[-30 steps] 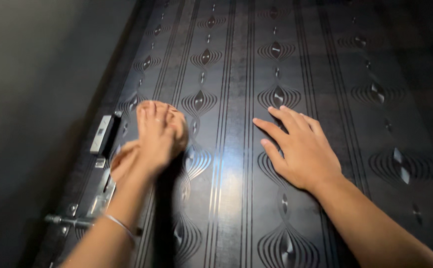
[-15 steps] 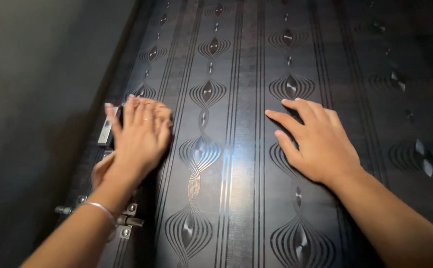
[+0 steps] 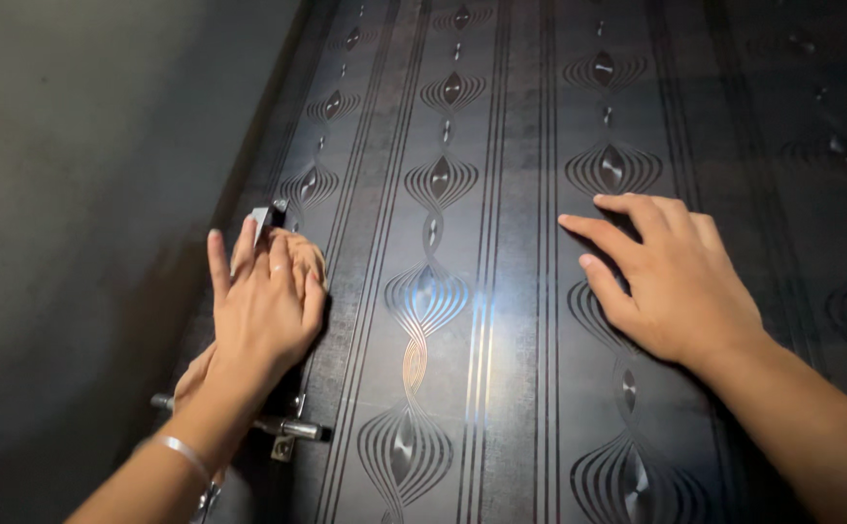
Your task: The person wipes the surface of a dark metal door with a light-colored cloth, moving methodically from the upper lock area down to the lower latch. The person uses the left hand to stabilize the door while the right hand wipes in vertical and horizontal strokes.
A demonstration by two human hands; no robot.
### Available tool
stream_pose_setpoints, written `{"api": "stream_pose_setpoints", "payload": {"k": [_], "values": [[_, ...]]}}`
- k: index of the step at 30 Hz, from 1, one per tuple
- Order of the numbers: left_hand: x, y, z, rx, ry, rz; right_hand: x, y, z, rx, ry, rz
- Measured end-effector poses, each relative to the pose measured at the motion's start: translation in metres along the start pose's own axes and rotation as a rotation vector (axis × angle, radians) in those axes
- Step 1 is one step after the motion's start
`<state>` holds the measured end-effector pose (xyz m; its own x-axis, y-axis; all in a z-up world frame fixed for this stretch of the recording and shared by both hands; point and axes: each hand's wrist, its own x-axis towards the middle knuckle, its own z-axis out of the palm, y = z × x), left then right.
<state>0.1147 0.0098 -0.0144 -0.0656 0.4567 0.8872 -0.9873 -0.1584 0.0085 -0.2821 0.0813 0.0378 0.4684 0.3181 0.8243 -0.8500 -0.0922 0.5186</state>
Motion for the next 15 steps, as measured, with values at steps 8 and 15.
{"api": "stream_pose_setpoints", "payload": {"k": [8,15], "values": [[0.014,-0.001,0.009,0.067,0.048,0.022,0.000,0.002,0.002,-0.047,-0.011,-0.003],[-0.016,0.013,-0.029,-0.079,-0.050,0.057,0.000,0.002,-0.001,-0.069,-0.023,0.023]]}}
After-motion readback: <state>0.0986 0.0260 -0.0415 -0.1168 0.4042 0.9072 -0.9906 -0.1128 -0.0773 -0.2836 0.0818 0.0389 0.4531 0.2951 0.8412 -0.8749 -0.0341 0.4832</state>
